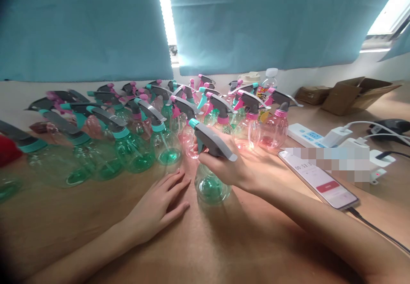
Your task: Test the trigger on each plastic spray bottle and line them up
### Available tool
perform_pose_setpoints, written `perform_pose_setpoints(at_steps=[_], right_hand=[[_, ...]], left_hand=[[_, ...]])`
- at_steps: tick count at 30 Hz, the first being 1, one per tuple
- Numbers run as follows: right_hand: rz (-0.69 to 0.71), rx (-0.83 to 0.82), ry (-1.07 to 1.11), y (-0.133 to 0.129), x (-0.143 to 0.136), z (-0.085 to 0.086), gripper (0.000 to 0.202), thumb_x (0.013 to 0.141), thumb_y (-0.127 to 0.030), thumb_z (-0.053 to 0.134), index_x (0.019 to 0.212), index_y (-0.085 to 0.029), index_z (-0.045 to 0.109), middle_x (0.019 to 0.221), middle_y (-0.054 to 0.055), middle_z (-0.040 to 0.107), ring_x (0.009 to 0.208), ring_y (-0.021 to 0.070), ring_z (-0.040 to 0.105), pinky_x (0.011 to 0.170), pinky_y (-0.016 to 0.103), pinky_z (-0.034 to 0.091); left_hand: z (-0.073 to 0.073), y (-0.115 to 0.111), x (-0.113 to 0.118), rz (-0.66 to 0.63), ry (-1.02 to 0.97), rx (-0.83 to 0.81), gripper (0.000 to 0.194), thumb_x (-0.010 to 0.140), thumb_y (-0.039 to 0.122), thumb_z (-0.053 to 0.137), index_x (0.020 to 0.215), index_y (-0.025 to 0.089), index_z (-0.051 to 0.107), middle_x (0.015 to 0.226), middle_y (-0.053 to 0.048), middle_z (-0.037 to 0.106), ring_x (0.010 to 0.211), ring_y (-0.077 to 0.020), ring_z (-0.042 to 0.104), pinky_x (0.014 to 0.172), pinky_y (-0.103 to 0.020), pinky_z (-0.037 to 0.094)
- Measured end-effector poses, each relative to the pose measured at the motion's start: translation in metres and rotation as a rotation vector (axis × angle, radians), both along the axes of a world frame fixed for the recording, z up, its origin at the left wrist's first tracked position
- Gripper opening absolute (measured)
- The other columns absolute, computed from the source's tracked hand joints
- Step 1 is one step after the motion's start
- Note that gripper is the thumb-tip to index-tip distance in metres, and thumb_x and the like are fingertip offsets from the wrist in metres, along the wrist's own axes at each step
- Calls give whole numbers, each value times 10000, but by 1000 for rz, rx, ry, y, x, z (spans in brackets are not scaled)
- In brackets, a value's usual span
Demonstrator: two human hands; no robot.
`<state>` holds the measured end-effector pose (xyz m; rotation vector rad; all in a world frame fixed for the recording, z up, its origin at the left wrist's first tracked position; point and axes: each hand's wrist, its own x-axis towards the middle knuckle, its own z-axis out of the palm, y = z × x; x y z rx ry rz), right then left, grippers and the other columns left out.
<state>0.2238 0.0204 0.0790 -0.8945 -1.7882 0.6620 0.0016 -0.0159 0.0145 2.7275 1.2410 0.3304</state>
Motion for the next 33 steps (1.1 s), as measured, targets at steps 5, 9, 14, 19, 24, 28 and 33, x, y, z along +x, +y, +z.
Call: perform_pose_setpoints(at_steps=[5,9,14,19,24,28,33], right_hand=[[21,29,6,-1,0,2,166,631,-61,472,651,-216,417,563,-78,275,493,77,239,470,254,236],[-28,-36,-81,6,5,-6,150,688,-116,550,764,-246,560,508,-76,320,467,98,317,458,265,283],[48,-25,-70,13,8,-14,204,764,-190,594,933,-296,632,586,-21,529,685,207,581,655,368,479],[124,-68,28,13,3,-16,281,810,-251,595,1081,-317,627,967,17,670,957,256,639,845,441,516],[210,-65,62,14,2,-16,272,853,-313,602,1125,-299,604,1183,15,640,1039,235,642,917,428,515],[212,-53,85,13,1,-15,251,872,-292,598,1123,-281,590,1154,15,650,1023,201,645,894,368,540],[232,-27,104,10,-2,-13,299,856,-201,597,1143,-283,595,1183,14,631,970,162,653,839,307,563]], left_hand=[[0,0,0,7,-17,2,473,947,393,509,1359,163,480,1444,-145,442,1327,-316,385,1053,-500,364],[-1,0,0,4,-18,-1,473,947,393,509,1360,165,478,1441,-146,445,1325,-312,389,1050,-497,368],[-1,0,1,2,-12,5,476,947,387,510,1360,152,480,1438,-157,445,1324,-312,389,1052,-492,365],[-1,1,0,-1,-3,2,486,949,382,510,1366,136,478,1439,-165,440,1327,-311,383,1052,-487,366],[-2,1,0,-3,-4,12,488,949,384,514,1364,129,482,1433,-170,445,1324,-311,383,1056,-485,359],[-2,1,1,-2,-17,7,479,945,387,516,1361,151,485,1425,-157,458,1314,-314,397,1044,-490,372],[-1,1,1,-5,-24,1,478,944,377,516,1360,143,485,1424,-164,456,1315,-318,395,1045,-486,369]])
